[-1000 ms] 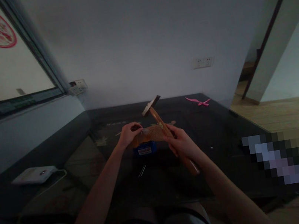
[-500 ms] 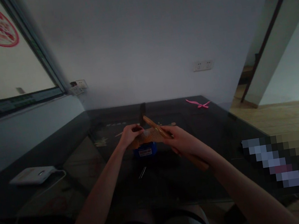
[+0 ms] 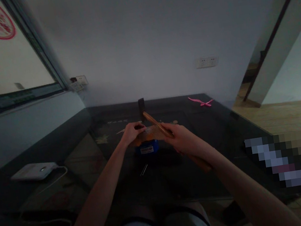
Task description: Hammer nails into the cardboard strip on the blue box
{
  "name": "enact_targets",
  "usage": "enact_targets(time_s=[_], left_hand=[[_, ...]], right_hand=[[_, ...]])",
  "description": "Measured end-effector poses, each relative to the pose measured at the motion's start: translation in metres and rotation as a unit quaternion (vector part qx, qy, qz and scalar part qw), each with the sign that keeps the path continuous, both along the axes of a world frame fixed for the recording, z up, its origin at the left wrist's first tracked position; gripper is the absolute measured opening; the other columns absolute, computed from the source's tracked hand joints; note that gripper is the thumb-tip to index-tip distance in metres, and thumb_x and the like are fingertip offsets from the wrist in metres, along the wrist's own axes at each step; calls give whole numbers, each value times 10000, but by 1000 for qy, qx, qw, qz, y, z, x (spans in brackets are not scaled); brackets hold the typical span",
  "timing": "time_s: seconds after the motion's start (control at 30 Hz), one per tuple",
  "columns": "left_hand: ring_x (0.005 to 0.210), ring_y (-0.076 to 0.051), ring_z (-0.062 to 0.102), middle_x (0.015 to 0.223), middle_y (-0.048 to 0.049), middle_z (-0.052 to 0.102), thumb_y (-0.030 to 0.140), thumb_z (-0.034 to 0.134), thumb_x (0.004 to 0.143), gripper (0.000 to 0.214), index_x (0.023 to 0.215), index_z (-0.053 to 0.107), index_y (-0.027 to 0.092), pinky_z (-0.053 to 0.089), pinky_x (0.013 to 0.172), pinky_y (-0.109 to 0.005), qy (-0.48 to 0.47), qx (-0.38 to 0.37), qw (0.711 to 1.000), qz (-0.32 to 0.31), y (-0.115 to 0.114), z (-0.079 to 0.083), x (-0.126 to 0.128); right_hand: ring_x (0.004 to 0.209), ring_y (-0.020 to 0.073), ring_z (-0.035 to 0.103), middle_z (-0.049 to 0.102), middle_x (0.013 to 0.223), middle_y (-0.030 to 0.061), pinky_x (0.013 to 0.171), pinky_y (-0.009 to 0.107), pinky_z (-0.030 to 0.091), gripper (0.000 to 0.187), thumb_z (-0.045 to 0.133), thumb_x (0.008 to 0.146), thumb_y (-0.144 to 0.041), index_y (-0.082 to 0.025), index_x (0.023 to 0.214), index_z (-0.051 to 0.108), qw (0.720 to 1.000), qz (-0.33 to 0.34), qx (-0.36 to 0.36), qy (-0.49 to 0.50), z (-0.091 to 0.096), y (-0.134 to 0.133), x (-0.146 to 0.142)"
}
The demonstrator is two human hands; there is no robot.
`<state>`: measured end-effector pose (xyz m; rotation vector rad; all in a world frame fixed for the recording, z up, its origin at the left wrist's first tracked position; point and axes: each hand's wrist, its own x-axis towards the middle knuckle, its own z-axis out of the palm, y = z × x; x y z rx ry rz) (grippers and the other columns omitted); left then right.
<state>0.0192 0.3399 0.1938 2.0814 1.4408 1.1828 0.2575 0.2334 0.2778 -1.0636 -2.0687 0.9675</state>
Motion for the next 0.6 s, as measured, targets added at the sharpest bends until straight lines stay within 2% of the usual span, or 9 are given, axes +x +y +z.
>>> enact_targets(time_s=[0.2, 0.37, 0.6], left_hand=[[704, -187, 641, 744, -54, 708, 230, 678, 705, 92, 749, 706, 154, 486, 703, -313, -2, -10, 1000, 18, 1, -1, -1], [730, -191, 646, 772, -58, 711, 205, 665, 716, 81, 767, 708, 159, 483, 699, -305, 6, -6, 1000, 6, 1, -1, 0], [703, -192, 644, 758, -57, 709, 218, 677, 707, 85, 748, 703, 148, 486, 684, -305, 5, -19, 1000, 16, 0, 0, 0]], right_hand=[[280, 45, 416, 503, 483, -71, 256, 140, 316, 443, 557, 723, -85, -177, 1155, 596, 1000, 19, -16, 4, -7, 4, -1], [299, 55, 434, 530, 516, -47, 275, 158, 331, 470, 545, 745, -93, -151, 1210, 569, 1000, -7, -1, -2, -6, 2, -1], [312, 55, 444, 573, 607, -16, 277, 168, 348, 474, 533, 726, -72, -143, 1192, 575, 999, 0, 4, -32, -10, 2, -2]])
